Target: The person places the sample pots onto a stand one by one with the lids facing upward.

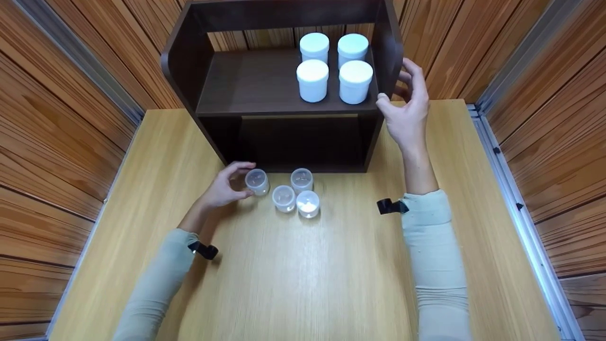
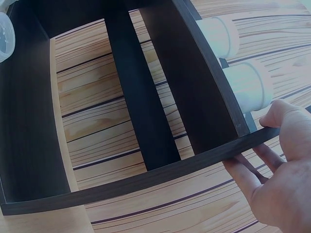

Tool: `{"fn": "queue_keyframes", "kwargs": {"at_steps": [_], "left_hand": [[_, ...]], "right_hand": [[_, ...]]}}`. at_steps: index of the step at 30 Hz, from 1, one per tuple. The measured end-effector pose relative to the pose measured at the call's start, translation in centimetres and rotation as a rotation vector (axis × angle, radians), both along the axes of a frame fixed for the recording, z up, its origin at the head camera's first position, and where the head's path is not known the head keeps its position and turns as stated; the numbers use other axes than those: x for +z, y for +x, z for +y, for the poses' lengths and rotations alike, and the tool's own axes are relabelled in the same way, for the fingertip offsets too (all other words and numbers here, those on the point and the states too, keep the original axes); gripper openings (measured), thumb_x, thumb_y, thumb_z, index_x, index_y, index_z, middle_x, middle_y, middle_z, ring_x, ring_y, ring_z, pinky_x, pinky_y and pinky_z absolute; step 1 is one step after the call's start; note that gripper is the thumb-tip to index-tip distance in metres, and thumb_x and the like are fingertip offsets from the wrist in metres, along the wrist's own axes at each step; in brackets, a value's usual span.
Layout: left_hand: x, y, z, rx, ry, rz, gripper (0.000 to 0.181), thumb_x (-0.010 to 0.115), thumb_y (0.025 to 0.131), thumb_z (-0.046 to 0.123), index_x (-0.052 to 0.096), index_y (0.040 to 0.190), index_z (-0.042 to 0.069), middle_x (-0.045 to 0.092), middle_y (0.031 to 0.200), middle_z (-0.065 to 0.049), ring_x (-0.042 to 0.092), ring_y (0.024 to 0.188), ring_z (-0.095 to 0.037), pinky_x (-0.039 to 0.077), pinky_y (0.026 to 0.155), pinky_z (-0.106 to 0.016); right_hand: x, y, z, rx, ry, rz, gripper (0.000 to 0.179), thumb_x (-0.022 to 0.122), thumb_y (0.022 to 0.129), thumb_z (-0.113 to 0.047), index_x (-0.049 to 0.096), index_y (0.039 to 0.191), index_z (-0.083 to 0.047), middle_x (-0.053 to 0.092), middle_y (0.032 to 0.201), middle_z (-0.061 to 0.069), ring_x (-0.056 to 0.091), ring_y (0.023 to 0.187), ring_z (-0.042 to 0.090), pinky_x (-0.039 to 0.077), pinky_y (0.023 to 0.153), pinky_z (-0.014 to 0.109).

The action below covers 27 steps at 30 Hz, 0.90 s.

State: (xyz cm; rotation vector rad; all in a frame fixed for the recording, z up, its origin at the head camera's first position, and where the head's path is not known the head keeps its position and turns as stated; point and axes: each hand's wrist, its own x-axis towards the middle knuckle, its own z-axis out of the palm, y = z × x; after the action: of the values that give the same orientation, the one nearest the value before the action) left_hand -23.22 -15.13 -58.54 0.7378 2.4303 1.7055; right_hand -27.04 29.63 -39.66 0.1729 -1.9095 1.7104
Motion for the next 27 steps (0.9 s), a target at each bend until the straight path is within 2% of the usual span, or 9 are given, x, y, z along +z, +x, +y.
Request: {"fn": "queue_keyframes", "kwargs": {"at_steps": [6, 9, 14, 20, 27], "left_hand": [[-0.71, -0.16, 0.63, 0.014, -0.037, -0.023, 0.075, 0.089, 0.084, -0.003, 0.059, 0.153, -0.007, 0.063, 0.156, -0.027, 0.057, 0.147, -0.045, 0.042, 0.132, -0.062], [-0.79, -0.22, 0.82, 0.007, -0.028, -0.054, 0.074, 0.087, 0.085, -0.006, 0.058, 0.154, -0.007, 0.061, 0.156, -0.028, 0.058, 0.146, -0.044, 0.047, 0.130, -0.059], [-0.80, -0.14, 0.95, 0.025, -0.015, -0.133, 0.064, 0.084, 0.088, -0.011, 0.062, 0.147, -0.005, 0.064, 0.150, -0.027, 0.064, 0.138, -0.039, 0.057, 0.120, -0.046], [-0.89, -0.16, 1.05, 0.043, 0.022, -0.164, 0.060, 0.084, 0.086, -0.014, 0.064, 0.142, -0.009, 0.064, 0.145, -0.030, 0.069, 0.127, -0.035, 0.063, 0.106, -0.031], [-1.00, 0.00, 1.07, 0.051, -0.004, -0.160, 0.059, 0.085, 0.087, -0.012, 0.065, 0.143, -0.006, 0.065, 0.144, -0.028, 0.070, 0.128, -0.035, 0.066, 0.107, -0.034]], "right_hand": [[-0.01, 0.08, 0.03, -0.001, 0.003, -0.013, 0.060, 0.070, 0.094, 0.001, 0.064, 0.152, -0.017, 0.067, 0.140, -0.002, 0.063, 0.129, 0.021, 0.049, 0.108, 0.034], [0.08, 0.16, 0.06, -0.006, 0.003, -0.014, 0.060, 0.070, 0.095, 0.001, 0.064, 0.152, -0.017, 0.067, 0.141, -0.002, 0.063, 0.130, 0.021, 0.049, 0.109, 0.034], [0.24, 0.20, 0.02, -0.004, 0.007, -0.011, 0.060, 0.070, 0.095, 0.001, 0.064, 0.152, -0.016, 0.067, 0.142, -0.002, 0.063, 0.130, 0.021, 0.049, 0.108, 0.034], [0.23, 0.15, -0.01, -0.007, 0.004, -0.015, 0.061, 0.070, 0.094, 0.002, 0.064, 0.152, -0.017, 0.069, 0.137, -0.003, 0.064, 0.126, 0.020, 0.049, 0.106, 0.033], [0.03, 0.10, 0.06, -0.010, 0.013, -0.023, 0.061, 0.071, 0.095, 0.001, 0.064, 0.152, -0.018, 0.068, 0.138, -0.003, 0.063, 0.127, 0.020, 0.049, 0.106, 0.033]]}}
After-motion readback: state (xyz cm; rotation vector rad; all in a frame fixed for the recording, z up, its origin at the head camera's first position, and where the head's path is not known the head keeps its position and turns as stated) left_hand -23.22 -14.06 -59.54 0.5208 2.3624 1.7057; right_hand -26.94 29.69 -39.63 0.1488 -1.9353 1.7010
